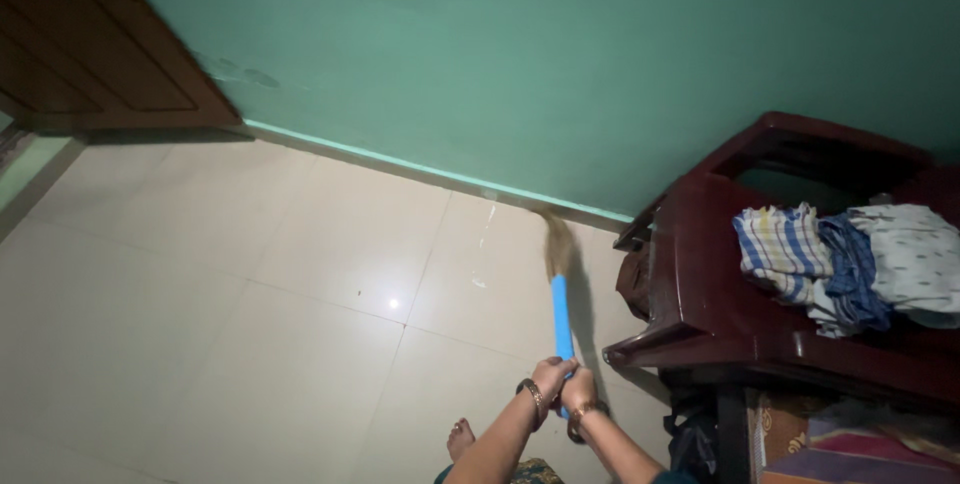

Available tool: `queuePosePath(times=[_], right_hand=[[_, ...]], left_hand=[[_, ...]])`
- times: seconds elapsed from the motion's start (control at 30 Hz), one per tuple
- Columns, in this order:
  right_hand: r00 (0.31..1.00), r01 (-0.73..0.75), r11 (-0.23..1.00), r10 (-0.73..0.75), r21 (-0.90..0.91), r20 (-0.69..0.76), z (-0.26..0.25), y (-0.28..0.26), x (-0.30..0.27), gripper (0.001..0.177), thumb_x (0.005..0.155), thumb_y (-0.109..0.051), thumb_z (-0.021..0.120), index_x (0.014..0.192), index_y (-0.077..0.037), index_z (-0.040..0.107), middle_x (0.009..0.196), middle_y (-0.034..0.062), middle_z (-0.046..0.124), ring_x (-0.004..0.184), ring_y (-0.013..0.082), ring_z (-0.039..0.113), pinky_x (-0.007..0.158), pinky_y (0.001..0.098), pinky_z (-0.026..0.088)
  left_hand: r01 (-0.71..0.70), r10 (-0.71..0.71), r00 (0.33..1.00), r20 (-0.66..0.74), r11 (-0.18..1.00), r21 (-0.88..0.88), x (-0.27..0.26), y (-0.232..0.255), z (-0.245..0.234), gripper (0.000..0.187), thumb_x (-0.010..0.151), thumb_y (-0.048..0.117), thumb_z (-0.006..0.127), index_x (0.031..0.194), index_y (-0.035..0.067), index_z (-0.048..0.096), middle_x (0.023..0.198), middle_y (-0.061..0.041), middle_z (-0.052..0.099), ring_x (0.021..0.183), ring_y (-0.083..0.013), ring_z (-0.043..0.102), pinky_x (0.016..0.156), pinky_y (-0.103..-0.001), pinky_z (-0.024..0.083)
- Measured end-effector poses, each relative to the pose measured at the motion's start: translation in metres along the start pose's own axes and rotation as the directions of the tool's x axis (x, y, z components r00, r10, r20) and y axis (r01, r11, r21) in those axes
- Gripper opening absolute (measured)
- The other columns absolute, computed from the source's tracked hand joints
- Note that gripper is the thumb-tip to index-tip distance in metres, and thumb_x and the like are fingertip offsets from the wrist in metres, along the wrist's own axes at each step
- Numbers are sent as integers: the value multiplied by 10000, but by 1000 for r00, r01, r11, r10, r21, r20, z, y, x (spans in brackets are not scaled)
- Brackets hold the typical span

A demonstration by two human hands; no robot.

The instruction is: The person sweeps the tiled floor using a broom, moving dust from near a bed and a dark cabinet towards a doorway.

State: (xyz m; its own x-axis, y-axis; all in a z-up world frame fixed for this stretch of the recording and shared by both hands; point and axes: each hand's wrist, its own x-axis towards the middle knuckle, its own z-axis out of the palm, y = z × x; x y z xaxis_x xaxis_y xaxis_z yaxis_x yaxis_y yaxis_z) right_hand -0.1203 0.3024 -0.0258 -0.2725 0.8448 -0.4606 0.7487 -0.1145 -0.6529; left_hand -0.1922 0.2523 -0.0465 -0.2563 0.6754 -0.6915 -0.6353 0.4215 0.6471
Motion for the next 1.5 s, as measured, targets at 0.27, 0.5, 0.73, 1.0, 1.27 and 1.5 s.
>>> queuePosePath(times=[0.27,0.5,0.73,1.0,1.27,1.5], right_hand=[[924,-244,956,177,165,340,47,-17,2,358,1021,-256,471,937,14,690,914,148,728,794,221,710,655,402,580],[949,-113,968,37,225,314,9,-4,-8,226,922,-192,661,1039,-13,733,876,84,721,786,189,689,639,359,559],[970,200,978,-190,-56,154,-15,2,-1,312,848,-146,734,1080,62,735,818,167,776,713,202,731,636,351,582],[766,552,780,-336,-294,548,-6,-30,-42,627,832,-422,775,1280,-1,653,1167,223,669,1061,288,676,963,386,538],[804,531,768,-324,-358,498,-47,-68,-70,532,839,-428,703,1263,-107,702,1178,134,677,1077,271,652,980,396,525],[773,618,718,-482,-321,412,-56,-101,-71,446,848,-388,700,1209,-129,739,1131,104,694,1099,275,604,970,393,510]], left_hand=[[-16,-76,909,-409,976,-218,-11,-11,-32,543,814,321,754,1121,-122,688,1012,-255,757,898,-339,742,774,-420,584],[-66,-34,897,-440,975,-211,-50,12,3,607,752,256,799,1247,11,546,1024,-213,727,893,-297,722,796,-445,586],[208,-211,975,61,794,-571,-14,6,7,375,882,301,679,1108,6,636,914,-153,678,764,-306,677,615,-495,587],[143,-294,938,-187,814,-563,-46,-35,-127,234,862,19,681,1047,-112,621,724,-187,638,507,-272,633,466,-409,573],[26,-216,839,-500,933,-358,-99,-26,-248,106,870,5,647,913,-87,615,640,-231,611,461,-311,598,402,-436,504],[-67,-61,907,-416,956,-285,-101,-26,-247,106,875,51,640,897,-52,624,655,-171,635,477,-251,615,405,-395,518]])
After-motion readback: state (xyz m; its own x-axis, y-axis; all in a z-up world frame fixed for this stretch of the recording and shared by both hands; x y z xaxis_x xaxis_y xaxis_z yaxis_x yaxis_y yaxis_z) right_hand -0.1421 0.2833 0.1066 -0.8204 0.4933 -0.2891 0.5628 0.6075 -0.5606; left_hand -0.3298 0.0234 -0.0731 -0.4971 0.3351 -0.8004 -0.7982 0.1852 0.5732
